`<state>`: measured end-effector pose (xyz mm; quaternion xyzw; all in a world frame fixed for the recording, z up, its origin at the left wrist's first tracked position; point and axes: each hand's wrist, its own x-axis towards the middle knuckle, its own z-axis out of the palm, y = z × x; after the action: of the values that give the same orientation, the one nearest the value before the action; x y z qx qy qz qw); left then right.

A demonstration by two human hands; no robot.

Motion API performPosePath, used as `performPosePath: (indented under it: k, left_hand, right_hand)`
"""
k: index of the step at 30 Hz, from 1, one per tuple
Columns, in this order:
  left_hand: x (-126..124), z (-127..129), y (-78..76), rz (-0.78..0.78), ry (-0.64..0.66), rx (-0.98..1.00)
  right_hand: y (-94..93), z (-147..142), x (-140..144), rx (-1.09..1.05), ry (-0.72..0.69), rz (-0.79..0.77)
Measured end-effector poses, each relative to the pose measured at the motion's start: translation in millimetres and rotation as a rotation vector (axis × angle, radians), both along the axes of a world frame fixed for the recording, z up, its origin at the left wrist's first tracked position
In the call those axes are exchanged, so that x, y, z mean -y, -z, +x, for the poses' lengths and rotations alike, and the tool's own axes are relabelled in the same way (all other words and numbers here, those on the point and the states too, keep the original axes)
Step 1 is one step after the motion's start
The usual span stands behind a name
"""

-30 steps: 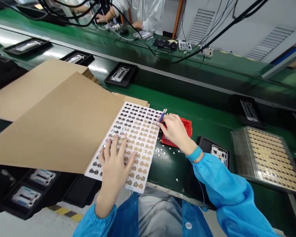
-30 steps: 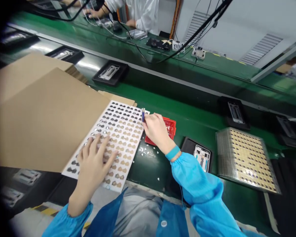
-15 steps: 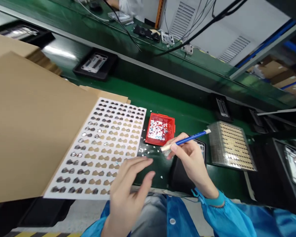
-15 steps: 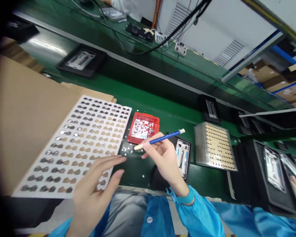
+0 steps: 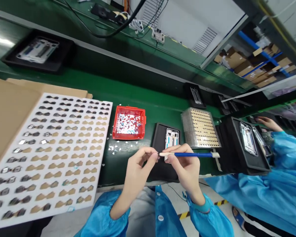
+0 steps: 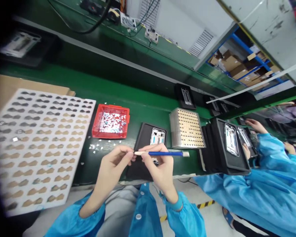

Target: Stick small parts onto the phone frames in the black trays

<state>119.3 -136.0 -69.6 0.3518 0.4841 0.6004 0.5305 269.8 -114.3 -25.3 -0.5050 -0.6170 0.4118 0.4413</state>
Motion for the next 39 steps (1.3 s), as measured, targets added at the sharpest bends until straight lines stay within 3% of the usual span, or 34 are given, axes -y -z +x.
performPosePath:
  k: [3, 8, 10, 14, 21, 33, 39]
  left_hand:
    - [-6, -2, 0.8, 0.048, -0.012, -0.050]
    - [-32, -29, 11.2, 0.182, -0.349, -0.400]
    - [-45, -36, 19.1, 0.217, -0.431, -0.598]
    - [-58, -37, 32.4, 0.308, -0.473, -0.858]
    - [-56, -30, 38.4, 0.371, -0.476, -0.882]
    - [-54, -26, 38.9, 0.358, -0.471, -0.905]
    - [-55, -26, 37.1, 0.332, -0.452, -0.905]
  right_hand:
    - [7.4, 24, -18, -0.068, 0.035, -0.097]
    - [27.0, 70, -65, 0.122, 0.303, -0.033]
    - [33.4, 80, -79, 0.267, 0.299, -0.012]
    - [42.9, 81, -95, 0.521, 0.247, -0.004]
    - [53.5, 77, -105, 0.710, 0.282, -0.031]
    - [61.0, 77, -107, 0.774, 0.268, 0.042]
    - [62.3, 75, -102, 1.019, 0.184, 0.095]
